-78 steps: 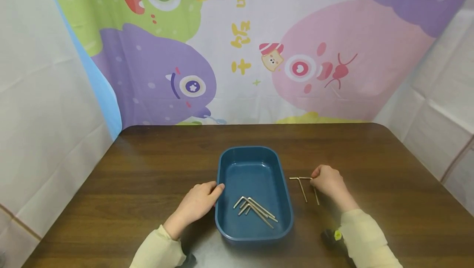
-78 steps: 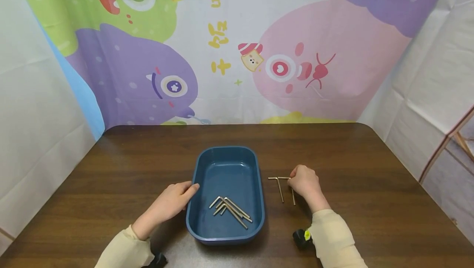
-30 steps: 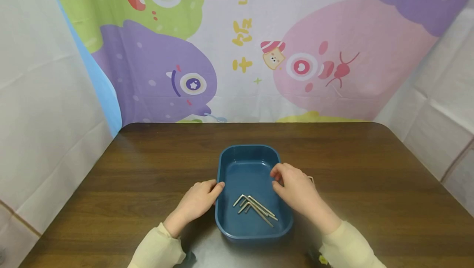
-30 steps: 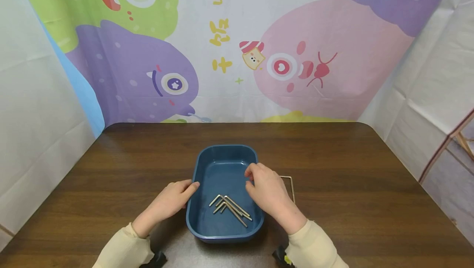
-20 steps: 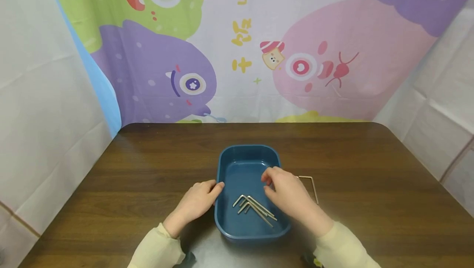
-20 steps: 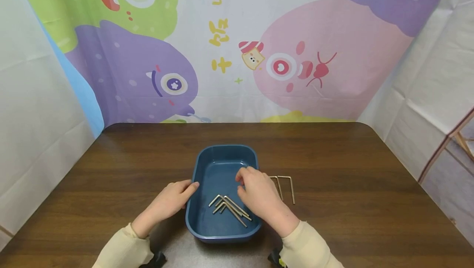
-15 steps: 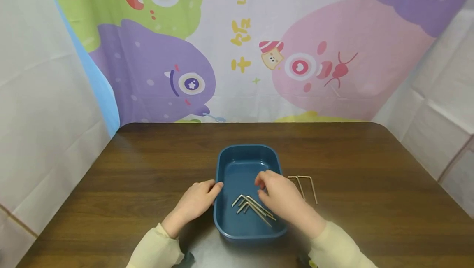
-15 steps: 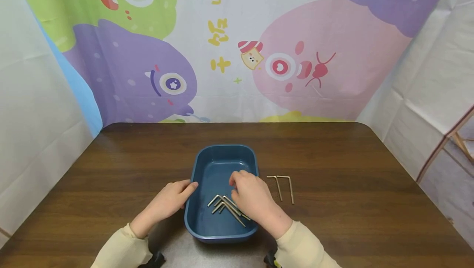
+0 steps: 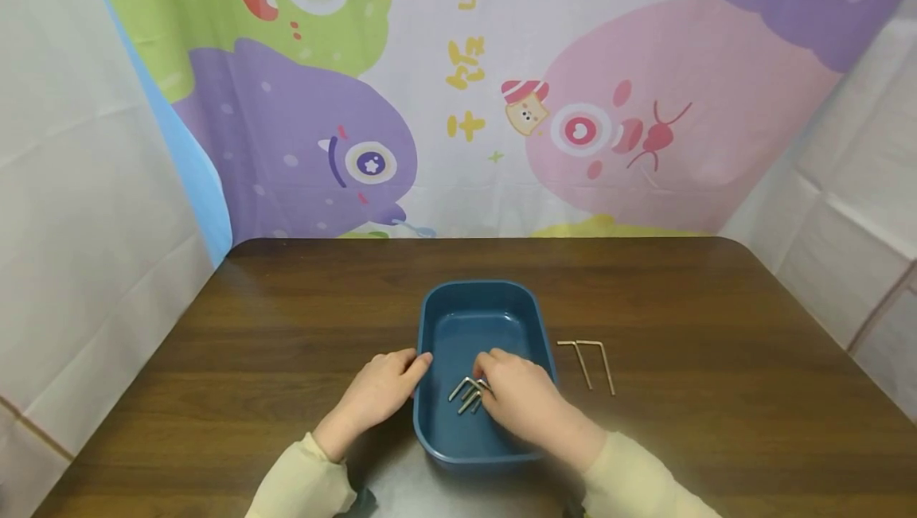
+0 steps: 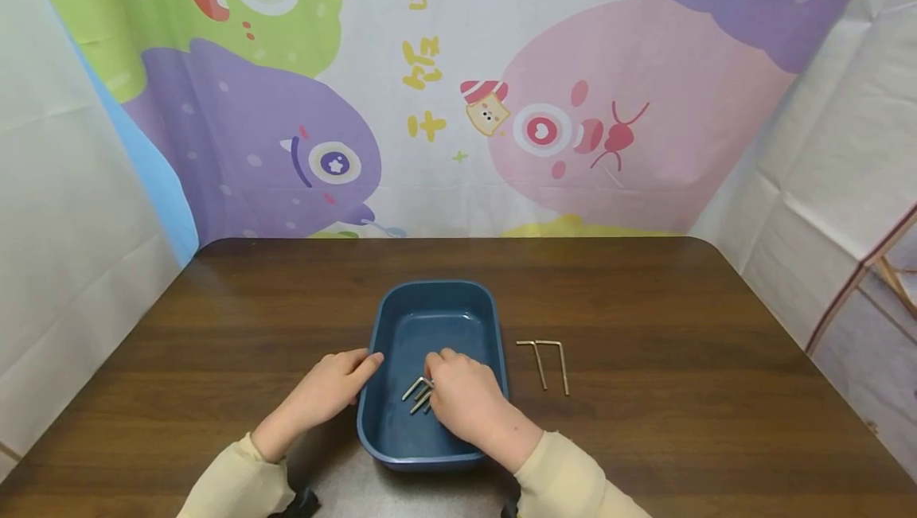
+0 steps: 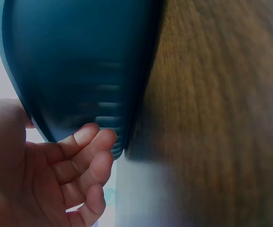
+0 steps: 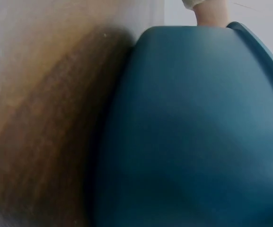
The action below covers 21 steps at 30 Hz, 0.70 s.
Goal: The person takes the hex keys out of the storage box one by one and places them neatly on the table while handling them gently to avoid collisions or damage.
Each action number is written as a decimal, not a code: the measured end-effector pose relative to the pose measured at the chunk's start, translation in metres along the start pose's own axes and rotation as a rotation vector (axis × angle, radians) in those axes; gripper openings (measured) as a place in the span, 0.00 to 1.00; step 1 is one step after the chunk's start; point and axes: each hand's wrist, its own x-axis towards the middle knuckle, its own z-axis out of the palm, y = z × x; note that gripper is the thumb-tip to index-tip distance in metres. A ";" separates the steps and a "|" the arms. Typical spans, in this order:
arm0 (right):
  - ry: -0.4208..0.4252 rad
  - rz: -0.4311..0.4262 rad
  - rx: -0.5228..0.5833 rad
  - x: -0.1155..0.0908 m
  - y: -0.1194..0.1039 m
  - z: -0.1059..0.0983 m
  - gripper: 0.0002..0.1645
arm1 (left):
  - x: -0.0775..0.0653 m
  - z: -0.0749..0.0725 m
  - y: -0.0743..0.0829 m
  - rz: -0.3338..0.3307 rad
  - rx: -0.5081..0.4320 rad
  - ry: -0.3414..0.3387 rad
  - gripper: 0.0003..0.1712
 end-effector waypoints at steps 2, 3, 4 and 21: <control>-0.017 -0.004 -0.002 0.000 -0.002 0.001 0.07 | 0.000 0.000 0.000 -0.003 0.000 -0.001 0.20; -0.023 -0.007 -0.006 0.000 -0.002 0.002 0.07 | 0.000 0.000 0.000 -0.004 0.000 -0.003 0.20; -0.026 -0.009 -0.010 0.000 -0.002 0.003 0.07 | 0.000 0.000 0.000 -0.004 0.002 -0.003 0.20; -0.034 -0.020 -0.100 -0.002 -0.003 0.014 0.10 | -0.001 0.000 0.000 -0.009 -0.003 -0.003 0.20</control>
